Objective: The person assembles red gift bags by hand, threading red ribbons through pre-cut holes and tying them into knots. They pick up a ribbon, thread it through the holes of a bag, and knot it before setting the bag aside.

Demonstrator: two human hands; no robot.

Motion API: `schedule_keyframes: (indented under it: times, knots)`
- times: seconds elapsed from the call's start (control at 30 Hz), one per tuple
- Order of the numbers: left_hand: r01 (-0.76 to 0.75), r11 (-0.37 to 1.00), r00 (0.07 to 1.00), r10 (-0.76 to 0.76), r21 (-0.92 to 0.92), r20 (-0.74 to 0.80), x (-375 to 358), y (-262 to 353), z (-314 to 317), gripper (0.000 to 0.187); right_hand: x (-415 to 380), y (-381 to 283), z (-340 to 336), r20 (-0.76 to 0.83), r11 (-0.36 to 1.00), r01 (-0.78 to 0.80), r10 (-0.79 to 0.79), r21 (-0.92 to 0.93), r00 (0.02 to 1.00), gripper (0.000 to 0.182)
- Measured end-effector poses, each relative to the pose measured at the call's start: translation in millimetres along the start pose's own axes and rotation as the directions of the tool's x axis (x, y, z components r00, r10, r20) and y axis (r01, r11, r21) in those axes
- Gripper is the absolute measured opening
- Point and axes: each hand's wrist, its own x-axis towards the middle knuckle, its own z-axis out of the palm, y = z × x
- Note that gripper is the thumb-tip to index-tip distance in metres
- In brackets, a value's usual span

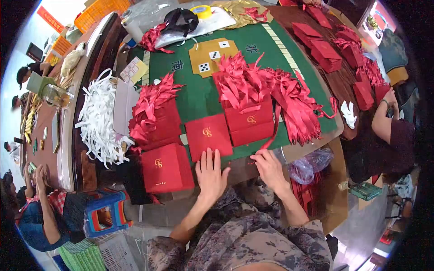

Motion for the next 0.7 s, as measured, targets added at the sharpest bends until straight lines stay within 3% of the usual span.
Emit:
schedule_keyframes:
  times: [0.13,0.2,0.23,0.3,0.4,0.43,0.5,0.57,0.63,0.7]
  knots:
    - [-0.033,0.998,0.999,0.034,-0.045,0.017,-22,10,-18,0.064,0,5,-3,0.044,1.000,0.015,-0.015,-0.012,0.999,0.019]
    - [0.030,0.983,0.993,-0.009,-0.182,0.118,-12,3,-27,0.057,2,5,-3,0.037,1.000,0.028,-0.028,-0.007,0.999,0.018]
    - [0.001,0.987,0.999,-0.007,-0.159,-0.038,1,0,-25,0.051,3,5,-3,0.025,0.999,0.042,-0.042,-0.003,0.999,0.018]
    - [0.048,0.990,0.978,-0.074,-0.135,-0.196,35,-7,-19,0.050,5,2,-2,0.004,0.999,0.045,-0.045,-0.007,0.999,0.017]
    - [0.090,0.996,0.967,-0.094,-0.027,-0.237,67,-20,4,0.052,8,-5,-4,-0.006,0.999,0.031,-0.031,-0.012,0.999,0.015]
    - [0.086,0.996,0.967,-0.091,-0.030,-0.237,68,-21,5,0.052,9,-8,-4,0.004,1.000,0.013,-0.013,-0.008,1.000,0.014]
    - [0.063,0.997,0.994,-0.066,-0.046,-0.086,66,-22,5,0.055,9,-13,-4,-0.019,1.000,0.001,-0.001,0.018,1.000,0.012]
    - [0.023,0.998,0.995,-0.028,-0.058,-0.095,54,-19,3,0.057,9,-19,-5,0.004,0.985,-0.016,0.016,0.174,1.000,0.011]
    - [-0.013,0.989,0.999,0.008,-0.150,-0.037,42,-8,-11,0.058,8,-22,0,0.016,0.975,-0.041,0.038,0.218,0.999,0.012]
    - [-0.010,0.987,0.999,0.003,-0.158,-0.043,34,0,-18,0.058,8,-29,5,0.026,0.938,-0.132,0.130,0.320,0.991,0.012]
